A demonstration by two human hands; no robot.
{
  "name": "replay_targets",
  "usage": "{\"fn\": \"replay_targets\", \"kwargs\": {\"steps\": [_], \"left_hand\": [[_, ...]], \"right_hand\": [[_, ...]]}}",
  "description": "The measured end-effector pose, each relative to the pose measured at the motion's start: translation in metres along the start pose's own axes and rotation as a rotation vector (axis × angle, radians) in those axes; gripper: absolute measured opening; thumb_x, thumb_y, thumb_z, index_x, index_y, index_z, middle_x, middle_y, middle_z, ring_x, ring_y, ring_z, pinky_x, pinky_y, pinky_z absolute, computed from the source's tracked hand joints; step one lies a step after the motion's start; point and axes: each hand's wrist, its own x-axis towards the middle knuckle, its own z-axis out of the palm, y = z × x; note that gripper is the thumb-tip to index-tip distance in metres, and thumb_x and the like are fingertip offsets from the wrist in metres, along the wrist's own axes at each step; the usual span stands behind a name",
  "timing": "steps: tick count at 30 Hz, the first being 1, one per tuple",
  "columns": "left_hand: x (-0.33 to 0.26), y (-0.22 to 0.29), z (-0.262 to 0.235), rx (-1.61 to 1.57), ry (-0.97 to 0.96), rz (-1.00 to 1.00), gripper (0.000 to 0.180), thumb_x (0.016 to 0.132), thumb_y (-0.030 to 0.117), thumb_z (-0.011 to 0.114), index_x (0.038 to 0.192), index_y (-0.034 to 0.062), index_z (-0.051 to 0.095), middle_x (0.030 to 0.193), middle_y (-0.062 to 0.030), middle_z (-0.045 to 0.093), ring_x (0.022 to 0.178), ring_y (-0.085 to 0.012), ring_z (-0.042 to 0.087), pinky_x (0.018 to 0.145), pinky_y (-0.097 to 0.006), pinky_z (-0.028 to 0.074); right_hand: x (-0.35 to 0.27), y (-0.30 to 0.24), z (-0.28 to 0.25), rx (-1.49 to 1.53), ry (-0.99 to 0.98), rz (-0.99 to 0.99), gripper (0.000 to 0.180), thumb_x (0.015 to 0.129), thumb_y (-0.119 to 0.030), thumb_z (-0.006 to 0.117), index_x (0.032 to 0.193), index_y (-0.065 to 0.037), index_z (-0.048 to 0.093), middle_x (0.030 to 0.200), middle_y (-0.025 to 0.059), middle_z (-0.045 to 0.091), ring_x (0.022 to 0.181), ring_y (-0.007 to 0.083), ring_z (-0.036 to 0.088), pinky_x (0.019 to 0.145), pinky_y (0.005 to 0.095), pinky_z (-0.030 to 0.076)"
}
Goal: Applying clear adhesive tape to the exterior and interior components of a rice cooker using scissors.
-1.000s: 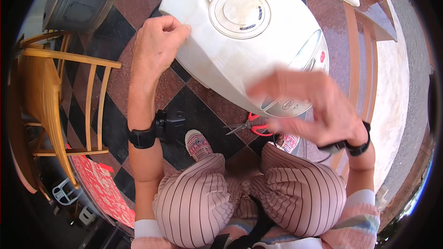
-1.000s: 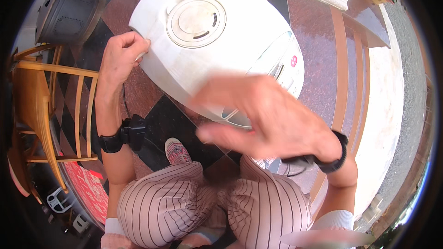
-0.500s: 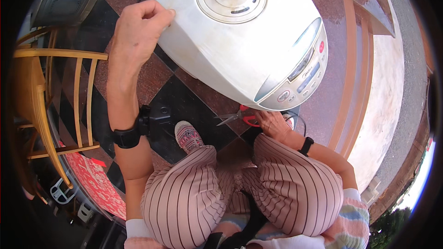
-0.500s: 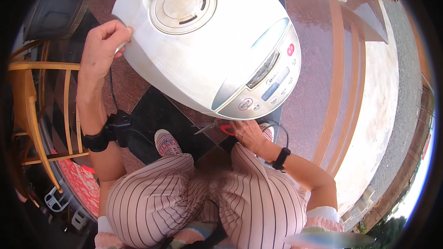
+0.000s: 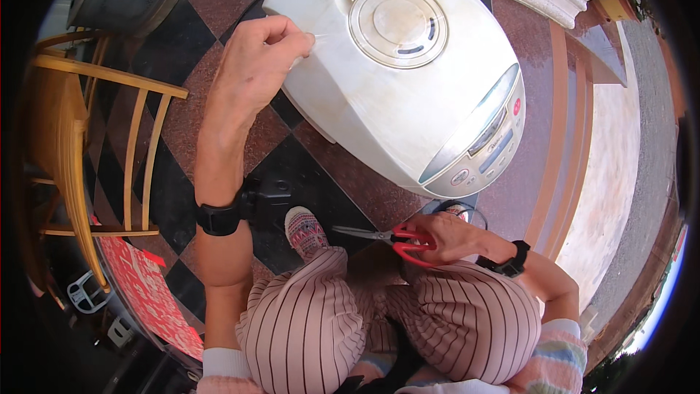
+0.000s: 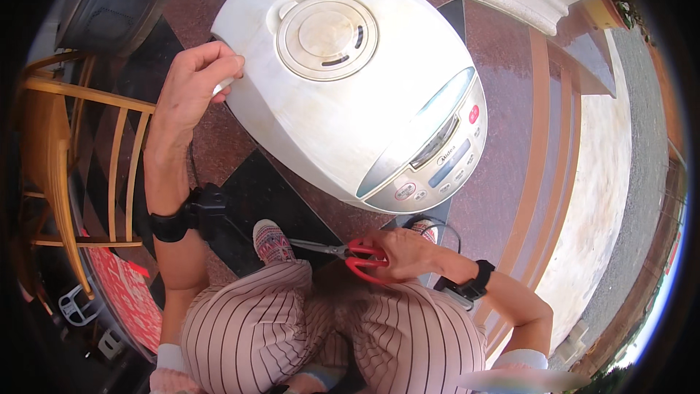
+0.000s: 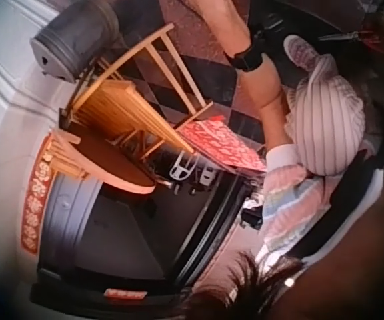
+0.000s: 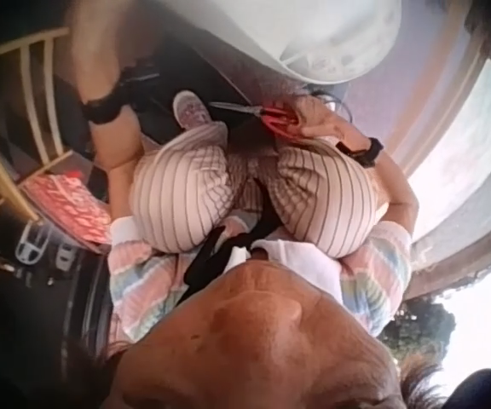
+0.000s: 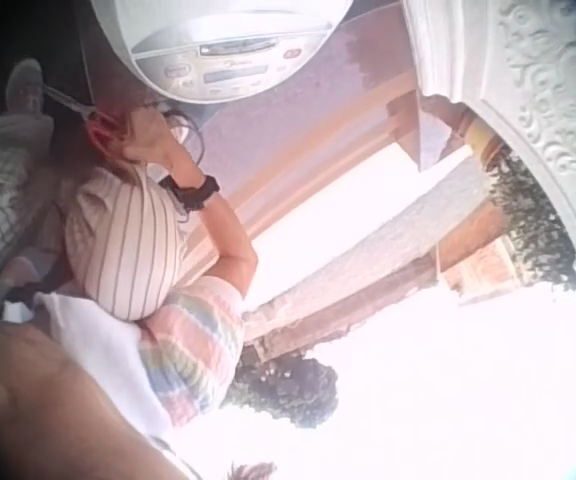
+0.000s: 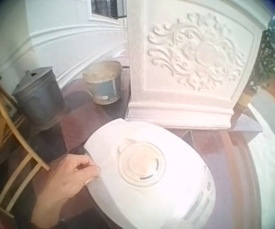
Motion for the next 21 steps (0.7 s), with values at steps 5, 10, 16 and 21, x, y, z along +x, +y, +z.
{"fn": "replay_targets", "kwargs": {"steps": [5,10,16,21], "left_hand": [[-0.001,0.0,-0.004,0.002,-0.021,0.004,0.023,0.076,0.023,0.061,0.067,0.0026,0.06,0.059,0.0017,0.048,0.056,-0.0072,0.042,0.051,-0.023,0.032],[0.0,-0.001,-0.003,-0.004,-0.011,-0.003,0.025,0.073,0.024,0.06,0.064,-0.0001,0.059,0.056,0.0006,0.044,0.056,-0.0091,0.04,0.052,-0.026,0.03],[-0.001,-0.002,-0.002,-0.046,0.004,0.032,0.025,0.072,0.024,0.06,0.063,0.0,0.06,0.055,-0.0002,0.044,0.055,-0.01,0.041,0.051,-0.026,0.029],[-0.001,-0.004,-0.003,-0.018,0.005,0.036,0.027,0.074,0.024,0.06,0.065,-0.0018,0.061,0.056,-0.0011,0.047,0.056,-0.01,0.043,0.052,-0.026,0.032]], "right_hand": [[-0.03,-0.047,-0.042,0.306,-0.076,-0.061,0.05,0.073,-0.04,0.074,0.099,0.0,0.061,0.078,0.0103,0.063,0.064,0.0193,0.058,0.059,0.0274,0.046],[-0.032,-0.08,-0.066,0.735,0.084,-0.134,0.07,0.078,-0.072,0.052,0.09,-0.004,0.056,0.065,-0.0004,0.051,0.056,0.0082,0.051,0.05,0.0208,0.041],[-0.008,-0.115,-0.088,0.686,0.228,-0.053,0.067,0.085,-0.071,0.037,0.08,-0.007,0.053,0.057,-0.0024,0.045,0.045,0.0055,0.048,0.043,0.0165,0.04],[0.007,-0.133,-0.1,0.657,0.23,0.048,0.066,0.089,-0.067,0.034,0.081,-0.005,0.056,0.057,-0.0017,0.046,0.044,0.0059,0.045,0.041,0.0161,0.036]]}}
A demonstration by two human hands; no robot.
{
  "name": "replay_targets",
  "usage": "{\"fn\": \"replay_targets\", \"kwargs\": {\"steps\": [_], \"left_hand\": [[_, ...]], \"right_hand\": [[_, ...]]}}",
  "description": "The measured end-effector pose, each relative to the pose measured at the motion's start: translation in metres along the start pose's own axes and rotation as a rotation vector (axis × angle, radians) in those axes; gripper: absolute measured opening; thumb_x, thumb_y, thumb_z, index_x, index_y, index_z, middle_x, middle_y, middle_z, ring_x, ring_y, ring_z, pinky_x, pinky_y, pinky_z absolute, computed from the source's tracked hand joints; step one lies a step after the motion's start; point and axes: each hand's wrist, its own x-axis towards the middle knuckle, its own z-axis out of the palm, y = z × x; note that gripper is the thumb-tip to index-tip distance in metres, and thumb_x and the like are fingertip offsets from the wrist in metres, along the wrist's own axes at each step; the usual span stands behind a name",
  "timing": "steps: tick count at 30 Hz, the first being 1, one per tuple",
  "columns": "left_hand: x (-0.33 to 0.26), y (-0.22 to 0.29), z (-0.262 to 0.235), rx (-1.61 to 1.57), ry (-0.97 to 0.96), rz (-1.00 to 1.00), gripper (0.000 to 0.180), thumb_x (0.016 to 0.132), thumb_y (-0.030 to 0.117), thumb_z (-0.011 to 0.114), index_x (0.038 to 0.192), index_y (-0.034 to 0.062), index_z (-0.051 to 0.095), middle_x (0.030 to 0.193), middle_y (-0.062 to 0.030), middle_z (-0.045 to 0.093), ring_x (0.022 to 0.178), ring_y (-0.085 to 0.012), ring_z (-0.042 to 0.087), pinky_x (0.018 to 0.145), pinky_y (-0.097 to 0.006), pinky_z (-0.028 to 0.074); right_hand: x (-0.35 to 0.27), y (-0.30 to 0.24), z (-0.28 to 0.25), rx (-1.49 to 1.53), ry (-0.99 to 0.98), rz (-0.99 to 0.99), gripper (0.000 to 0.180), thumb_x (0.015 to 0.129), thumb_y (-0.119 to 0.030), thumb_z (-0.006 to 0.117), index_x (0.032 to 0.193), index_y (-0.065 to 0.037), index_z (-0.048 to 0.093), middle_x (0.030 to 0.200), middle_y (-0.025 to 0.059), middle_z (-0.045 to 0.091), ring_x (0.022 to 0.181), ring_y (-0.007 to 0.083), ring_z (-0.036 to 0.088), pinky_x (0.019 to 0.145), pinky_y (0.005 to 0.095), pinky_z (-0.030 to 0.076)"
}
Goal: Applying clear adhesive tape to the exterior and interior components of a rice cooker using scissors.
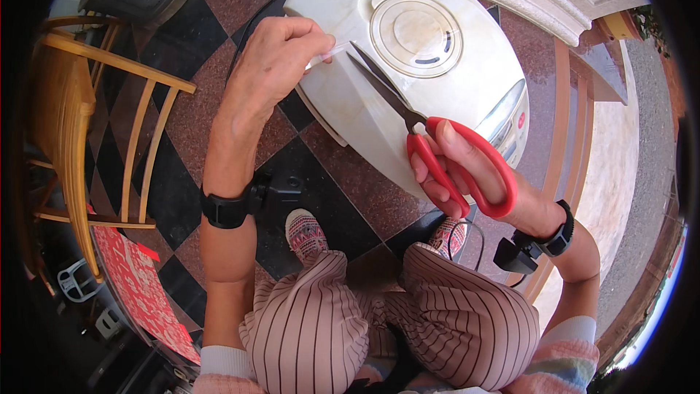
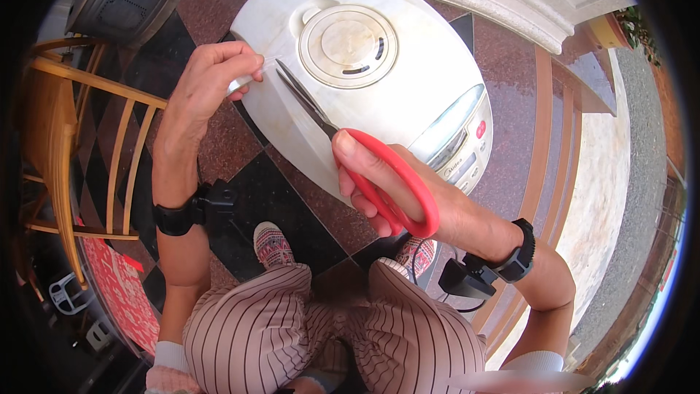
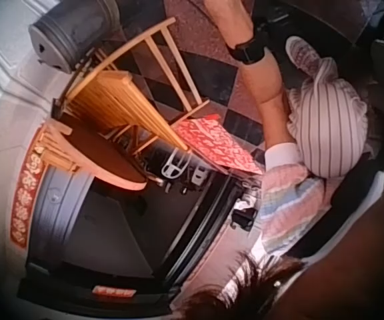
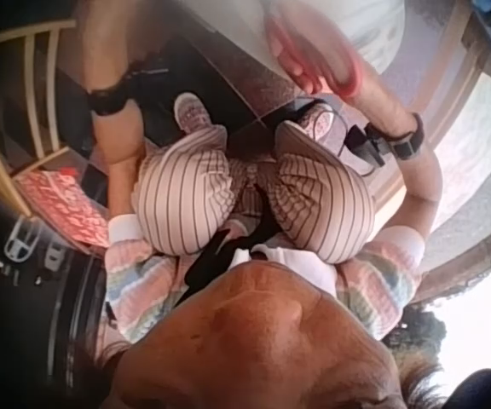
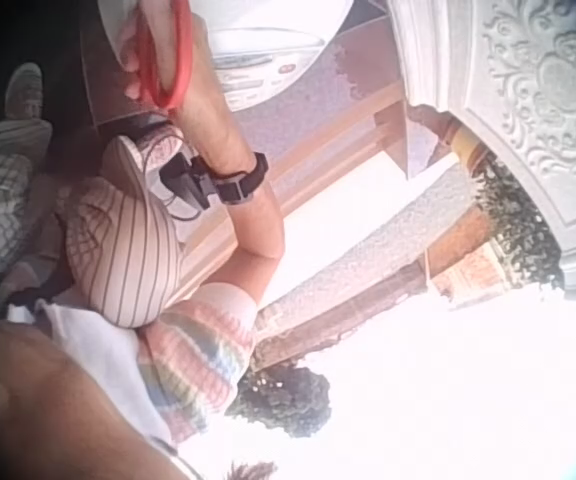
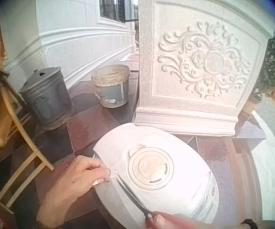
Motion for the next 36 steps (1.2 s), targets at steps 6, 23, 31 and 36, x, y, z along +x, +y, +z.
{"fn": "replay_targets", "kwargs": {"steps": [6,23,31,36], "left_hand": [[0.002,-0.001,-0.006,-0.015,-0.104,-0.001,0.025,0.079,0.03,0.061,0.068,0.0089,0.063,0.065,0.0024,0.054,0.061,-0.0075,0.047,0.056,-0.021,0.036],[0.002,-0.001,-0.006,-0.01,-0.094,-0.04,0.024,0.079,0.028,0.06,0.068,0.0063,0.062,0.064,0.0005,0.054,0.06,-0.0074,0.048,0.056,-0.021,0.037],[-0.021,-0.012,-0.052,-0.224,0.133,-0.097,0.022,0.082,0.026,0.06,0.073,0.006,0.059,0.068,-0.0005,0.054,0.061,-0.0088,0.052,0.058,-0.023,0.041],[-0.047,-0.021,-0.051,-0.454,0.158,-0.066,0.019,0.081,0.021,0.06,0.075,0.0031,0.063,0.072,-0.0031,0.059,0.067,-0.0089,0.056,0.063,-0.021,0.044]], "right_hand": [[0.008,-0.012,0.007,0.011,0.057,0.027,0.066,0.089,-0.068,0.035,0.077,-0.006,0.055,0.054,-0.0021,0.044,0.041,0.0058,0.044,0.038,0.0159,0.033],[0.017,-0.009,0.009,-0.027,0.099,-0.004,0.069,0.084,-0.072,0.039,0.067,-0.006,0.05,0.049,-0.004,0.042,0.034,0.0034,0.042,0.033,0.0135,0.036],[0.015,0.027,0.02,-0.473,-0.266,0.156,0.066,0.085,-0.062,0.051,0.079,0.003,0.059,0.051,0.0062,0.053,0.051,0.0223,0.061,0.054,0.0305,0.052],[0.025,0.137,0.024,-0.941,-0.286,-0.019,0.051,0.084,-0.044,0.06,0.098,0.005,0.059,0.082,0.0212,0.061,0.079,0.0346,0.063,0.074,0.0402,0.052]]}}
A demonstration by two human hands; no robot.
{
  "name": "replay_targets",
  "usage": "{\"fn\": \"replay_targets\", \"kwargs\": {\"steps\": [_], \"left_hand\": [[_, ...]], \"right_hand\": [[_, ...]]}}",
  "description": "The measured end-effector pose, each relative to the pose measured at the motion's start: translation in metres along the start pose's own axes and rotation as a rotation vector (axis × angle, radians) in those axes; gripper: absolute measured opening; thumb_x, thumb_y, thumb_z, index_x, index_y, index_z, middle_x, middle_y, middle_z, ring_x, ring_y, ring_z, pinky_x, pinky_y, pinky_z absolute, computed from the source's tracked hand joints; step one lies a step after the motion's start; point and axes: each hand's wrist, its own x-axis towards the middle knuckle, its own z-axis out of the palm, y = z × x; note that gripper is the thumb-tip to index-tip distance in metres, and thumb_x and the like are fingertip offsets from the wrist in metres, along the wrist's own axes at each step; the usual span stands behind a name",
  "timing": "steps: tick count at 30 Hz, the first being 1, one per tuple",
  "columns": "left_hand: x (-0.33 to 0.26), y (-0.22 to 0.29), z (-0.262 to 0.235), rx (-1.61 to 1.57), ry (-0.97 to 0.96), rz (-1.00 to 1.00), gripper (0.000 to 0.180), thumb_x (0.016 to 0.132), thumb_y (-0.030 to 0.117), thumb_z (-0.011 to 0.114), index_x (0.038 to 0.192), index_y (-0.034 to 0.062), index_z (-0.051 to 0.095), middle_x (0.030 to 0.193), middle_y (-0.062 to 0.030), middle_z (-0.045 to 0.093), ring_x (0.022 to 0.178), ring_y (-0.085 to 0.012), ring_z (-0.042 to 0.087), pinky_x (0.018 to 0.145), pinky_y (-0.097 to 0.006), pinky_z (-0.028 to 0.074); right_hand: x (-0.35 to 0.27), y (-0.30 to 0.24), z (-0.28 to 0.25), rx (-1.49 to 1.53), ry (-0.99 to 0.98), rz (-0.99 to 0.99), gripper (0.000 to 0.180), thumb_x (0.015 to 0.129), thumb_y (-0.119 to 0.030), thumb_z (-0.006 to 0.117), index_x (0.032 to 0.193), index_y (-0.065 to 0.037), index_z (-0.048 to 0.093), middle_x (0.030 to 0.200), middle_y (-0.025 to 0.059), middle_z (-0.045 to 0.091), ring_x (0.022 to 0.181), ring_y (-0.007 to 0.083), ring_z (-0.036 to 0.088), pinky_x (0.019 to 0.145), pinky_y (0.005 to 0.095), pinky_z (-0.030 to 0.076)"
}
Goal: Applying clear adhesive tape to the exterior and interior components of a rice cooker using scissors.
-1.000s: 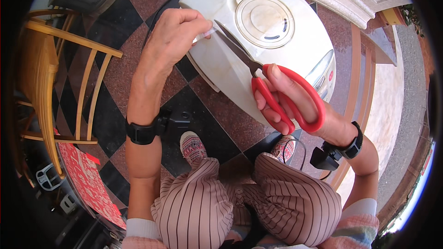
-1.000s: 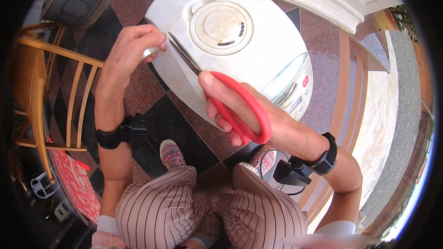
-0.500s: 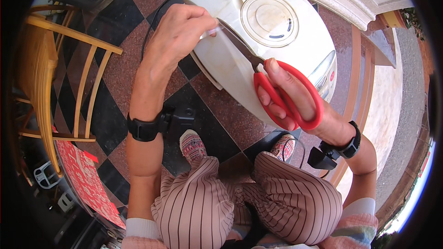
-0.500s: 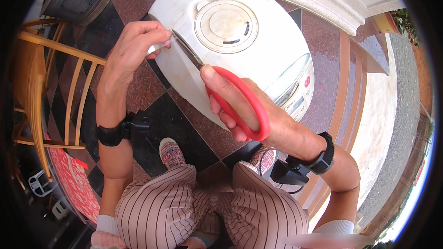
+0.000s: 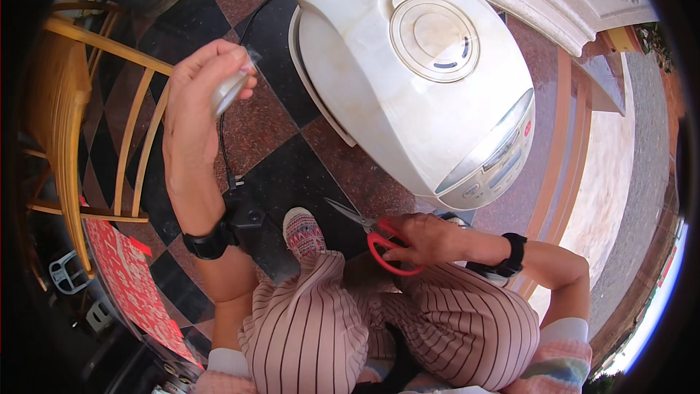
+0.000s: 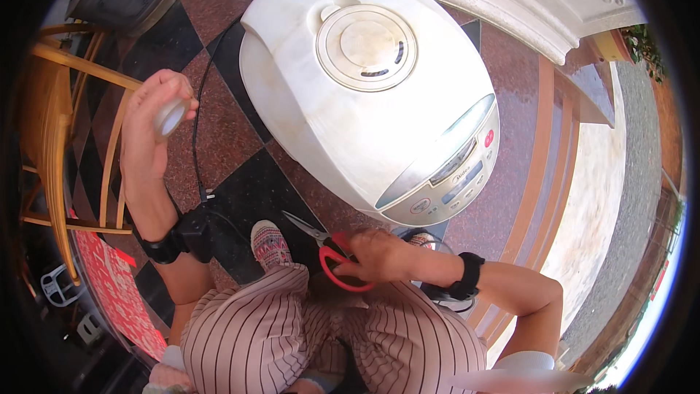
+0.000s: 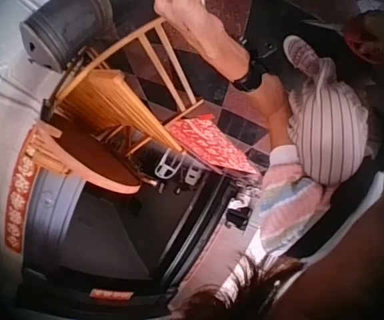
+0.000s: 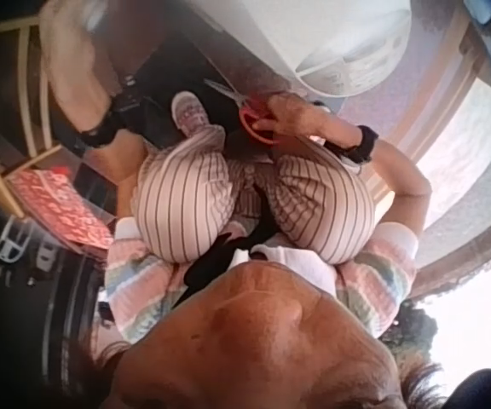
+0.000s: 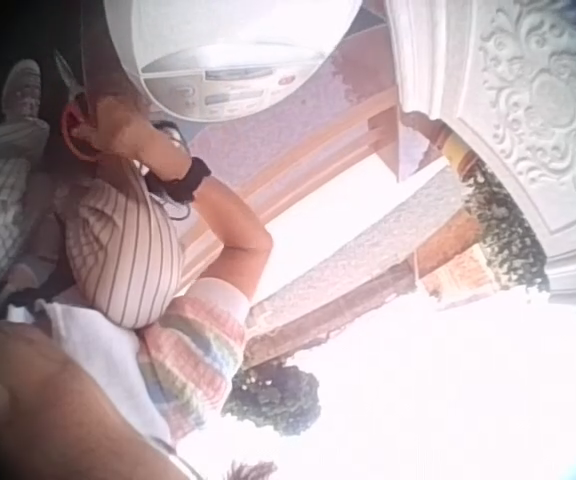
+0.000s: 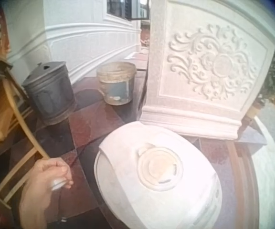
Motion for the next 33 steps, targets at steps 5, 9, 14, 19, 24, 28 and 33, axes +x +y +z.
{"fn": "replay_targets", "kwargs": {"steps": [5,9,14,19,24,28,33], "left_hand": [[-0.019,-0.018,-0.008,-0.047,0.026,-0.003,0.018,0.084,0.017,0.057,0.075,0.0022,0.061,0.072,-0.0031,0.058,0.068,-0.01,0.055,0.064,-0.023,0.044],[-0.025,-0.023,-0.013,-0.106,0.085,-0.002,0.018,0.084,0.017,0.056,0.074,0.0021,0.06,0.071,-0.0029,0.057,0.068,-0.0104,0.054,0.065,-0.024,0.043],[-0.024,-0.039,-0.014,-0.134,0.031,0.004,0.019,0.086,0.019,0.053,0.075,0.0036,0.056,0.077,-0.0034,0.054,0.072,-0.0121,0.055,0.065,-0.025,0.043],[-0.024,-0.037,-0.011,-0.159,0.071,0.014,0.019,0.087,0.017,0.053,0.075,0.003,0.058,0.074,-0.0029,0.054,0.069,-0.0109,0.054,0.064,-0.024,0.043],[-0.024,-0.041,-0.014,-0.165,0.081,-0.024,0.019,0.088,0.018,0.052,0.075,0.0049,0.055,0.077,-0.0024,0.053,0.072,-0.0106,0.054,0.065,-0.023,0.043],[-0.024,-0.044,-0.012,-0.148,0.087,-0.047,0.018,0.088,0.018,0.052,0.075,0.0054,0.055,0.078,-0.0022,0.053,0.071,-0.0106,0.054,0.065,-0.024,0.043],[-0.023,-0.04,-0.01,-0.183,0.099,-0.015,0.017,0.087,0.013,0.052,0.075,0.003,0.058,0.073,-0.0017,0.054,0.069,-0.0098,0.053,0.064,-0.023,0.043]], "right_hand": [[-0.01,-0.008,0.015,-0.392,0.26,-0.24,0.041,0.085,-0.025,0.06,0.113,0.005,0.055,0.111,0.0252,0.055,0.095,0.0339,0.061,0.078,0.0417,0.051],[-0.019,-0.079,-0.082,-0.073,0.367,-0.428,0.042,0.085,-0.019,0.06,0.118,0.006,0.053,0.11,0.0178,0.059,0.087,0.0321,0.064,0.078,0.0384,0.054],[0.014,-0.084,-0.142,-0.674,0.968,-0.338,0.055,0.086,-0.028,0.06,0.127,0.006,0.047,0.129,0.0205,0.046,0.118,0.032,0.048,0.099,0.0384,0.042],[0.043,-0.084,-0.122,-0.84,0.968,-0.154,0.081,0.084,-0.051,0.053,0.134,0.01,0.034,0.142,0.0256,0.029,0.135,0.0339,0.027,0.113,0.0422,0.021],[0.046,-0.086,-0.114,-0.838,0.939,-0.178,0.071,0.085,-0.038,0.056,0.133,0.009,0.037,0.143,0.0243,0.029,0.136,0.0333,0.027,0.113,0.0415,0.021],[0.036,-0.082,-0.087,-0.925,0.672,-0.376,0.066,0.084,-0.034,0.056,0.133,0.007,0.039,0.143,0.022,0.032,0.135,0.0317,0.03,0.112,0.0423,0.022],[0.014,-0.087,-0.119,-0.677,0.944,-0.314,0.064,0.085,-0.035,0.055,0.132,0.006,0.04,0.142,0.021,0.033,0.134,0.0317,0.031,0.112,0.0424,0.02]]}}
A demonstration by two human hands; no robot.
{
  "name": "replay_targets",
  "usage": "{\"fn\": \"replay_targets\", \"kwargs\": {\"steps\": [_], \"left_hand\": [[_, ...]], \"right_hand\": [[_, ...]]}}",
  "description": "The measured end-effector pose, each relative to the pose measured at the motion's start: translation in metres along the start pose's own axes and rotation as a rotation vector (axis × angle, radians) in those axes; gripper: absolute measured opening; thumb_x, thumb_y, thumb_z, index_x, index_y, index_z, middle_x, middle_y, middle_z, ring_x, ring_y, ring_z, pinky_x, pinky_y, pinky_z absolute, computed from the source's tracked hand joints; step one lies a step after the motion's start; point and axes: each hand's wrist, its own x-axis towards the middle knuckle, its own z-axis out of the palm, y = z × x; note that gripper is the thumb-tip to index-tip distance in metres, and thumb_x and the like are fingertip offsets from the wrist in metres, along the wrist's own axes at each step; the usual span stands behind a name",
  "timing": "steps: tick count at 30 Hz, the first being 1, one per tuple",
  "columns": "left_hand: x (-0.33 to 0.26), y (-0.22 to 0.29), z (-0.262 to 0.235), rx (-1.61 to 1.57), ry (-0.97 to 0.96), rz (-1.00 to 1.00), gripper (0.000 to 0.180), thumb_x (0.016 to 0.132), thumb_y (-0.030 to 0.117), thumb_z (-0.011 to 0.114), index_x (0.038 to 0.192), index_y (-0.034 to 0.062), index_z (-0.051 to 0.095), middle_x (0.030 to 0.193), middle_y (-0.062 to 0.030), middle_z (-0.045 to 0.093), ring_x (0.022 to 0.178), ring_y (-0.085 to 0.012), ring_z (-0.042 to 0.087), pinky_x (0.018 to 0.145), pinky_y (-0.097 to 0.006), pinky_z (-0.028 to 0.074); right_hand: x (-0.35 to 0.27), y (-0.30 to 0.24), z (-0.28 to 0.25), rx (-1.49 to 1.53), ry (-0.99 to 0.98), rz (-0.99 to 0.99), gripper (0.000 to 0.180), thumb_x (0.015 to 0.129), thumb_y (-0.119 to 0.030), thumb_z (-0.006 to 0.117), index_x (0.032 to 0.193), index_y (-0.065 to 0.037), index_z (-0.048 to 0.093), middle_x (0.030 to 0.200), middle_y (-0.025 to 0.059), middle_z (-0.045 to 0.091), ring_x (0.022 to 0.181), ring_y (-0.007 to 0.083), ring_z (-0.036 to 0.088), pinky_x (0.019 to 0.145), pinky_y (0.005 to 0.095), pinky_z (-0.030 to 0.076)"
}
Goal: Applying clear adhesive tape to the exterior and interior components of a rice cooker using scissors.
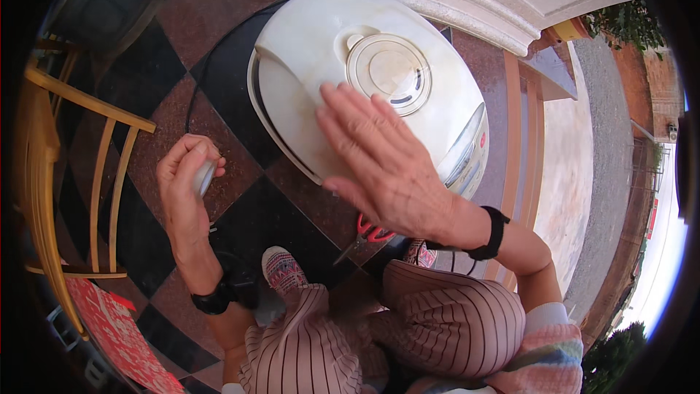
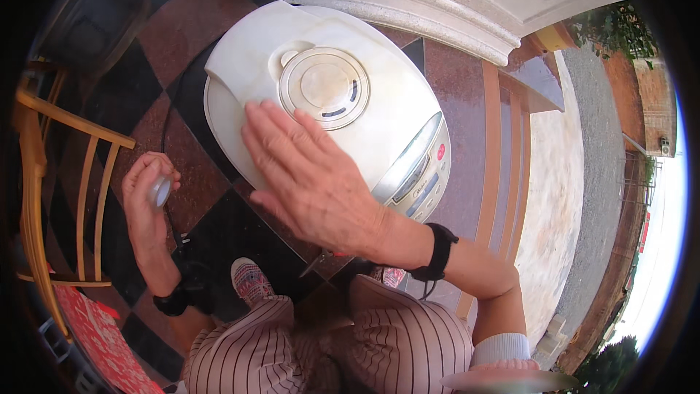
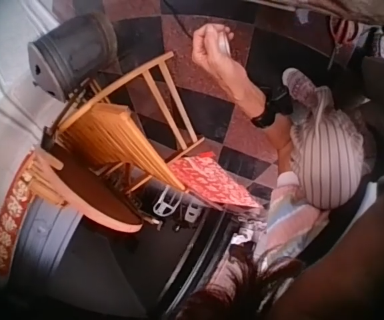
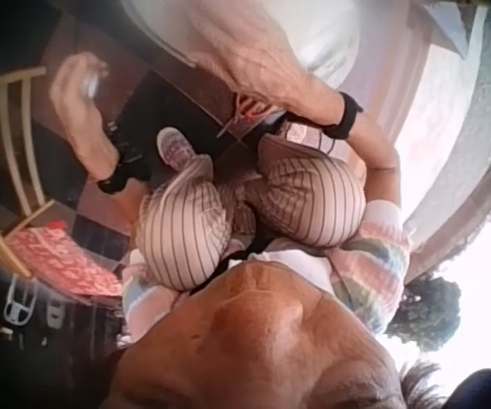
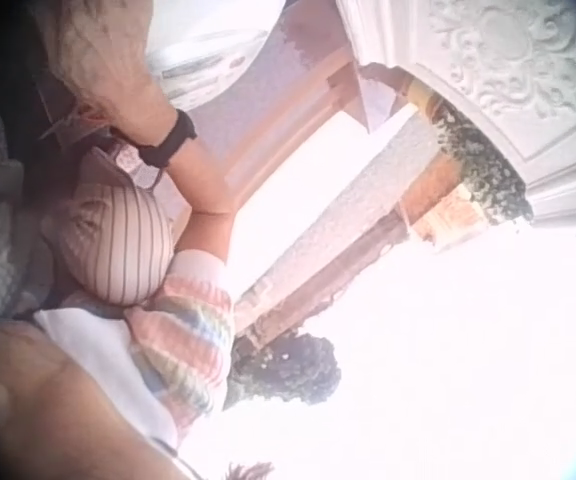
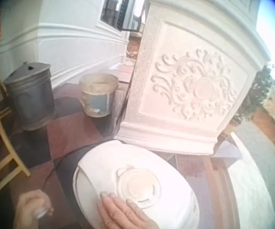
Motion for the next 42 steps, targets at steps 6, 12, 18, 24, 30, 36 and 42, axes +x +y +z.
{"fn": "replay_targets", "kwargs": {"steps": [6,12,18,24,30,36,42], "left_hand": [[0.003,-0.012,-0.001,0.034,-0.052,-0.028,0.016,0.088,0.017,0.054,0.077,0.006,0.056,0.079,-0.0008,0.054,0.071,-0.0097,0.054,0.064,-0.023,0.043],[0.003,-0.011,0.003,0.052,-0.049,-0.034,0.017,0.088,0.018,0.054,0.076,0.0061,0.056,0.08,-0.0014,0.054,0.071,-0.0098,0.054,0.063,-0.023,0.043],[0.004,-0.017,0.006,0.057,-0.047,-0.048,0.017,0.088,0.019,0.054,0.077,0.0056,0.055,0.08,-0.0017,0.054,0.071,-0.0101,0.055,0.064,-0.023,0.044],[0.003,-0.014,0.005,0.048,0.001,-0.051,0.017,0.087,0.014,0.053,0.075,0.0031,0.057,0.074,-0.002,0.053,0.069,-0.0096,0.052,0.062,-0.023,0.043],[0.008,-0.023,0.012,0.049,-0.081,-0.071,0.018,0.088,0.017,0.053,0.076,0.0037,0.056,0.078,-0.0025,0.053,0.071,-0.0105,0.053,0.064,-0.024,0.044],[0.0,-0.018,-0.015,0.067,-0.025,-0.033,0.02,0.09,0.02,0.054,0.077,0.0049,0.055,0.082,-0.0026,0.053,0.073,-0.0108,0.055,0.065,-0.024,0.043],[0.003,-0.021,-0.008,0.094,-0.026,-0.069,0.019,0.09,0.021,0.054,0.079,0.0058,0.056,0.083,-0.0024,0.054,0.073,-0.0108,0.055,0.065,-0.024,0.043]], "right_hand": [[-0.004,-0.002,0.026,-0.064,-0.086,0.01,0.072,0.085,-0.043,0.055,0.136,0.003,0.035,0.145,0.0196,0.028,0.138,0.03,0.023,0.112,0.0421,0.019],[0.004,0.035,0.013,-0.01,0.044,0.066,0.067,0.088,-0.044,0.05,0.136,0.0,0.037,0.145,0.0156,0.031,0.135,0.026,0.029,0.112,0.042,0.02],[0.013,0.064,0.012,-0.175,0.162,0.143,0.06,0.094,-0.044,0.041,0.134,0.0,0.039,0.141,0.018,0.036,0.134,0.03,0.03,0.111,0.0437,0.021],[-0.024,0.028,0.005,-0.08,-0.082,0.12,0.07,0.093,-0.047,0.039,0.142,0.0,0.024,0.149,0.0179,0.022,0.138,0.0301,0.023,0.112,0.0429,0.02],[-0.011,0.077,0.005,-0.199,0.039,0.171,0.061,0.093,-0.053,0.034,0.142,-0.016,0.034,0.147,0.015,0.029,0.137,0.0291,0.026,0.113,0.0435,0.019],[-0.057,0.133,-0.004,-0.018,0.081,0.423,0.067,0.091,-0.061,0.031,0.143,-0.018,0.032,0.147,0.017,0.028,0.136,0.0302,0.027,0.111,0.0389,0.026],[-0.141,0.143,-0.016,0.514,-0.023,0.876,0.08,0.084,-0.063,0.047,0.143,-0.011,0.03,0.137,0.0212,0.038,0.126,0.0338,0.041,0.098,0.0427,0.041]]}}
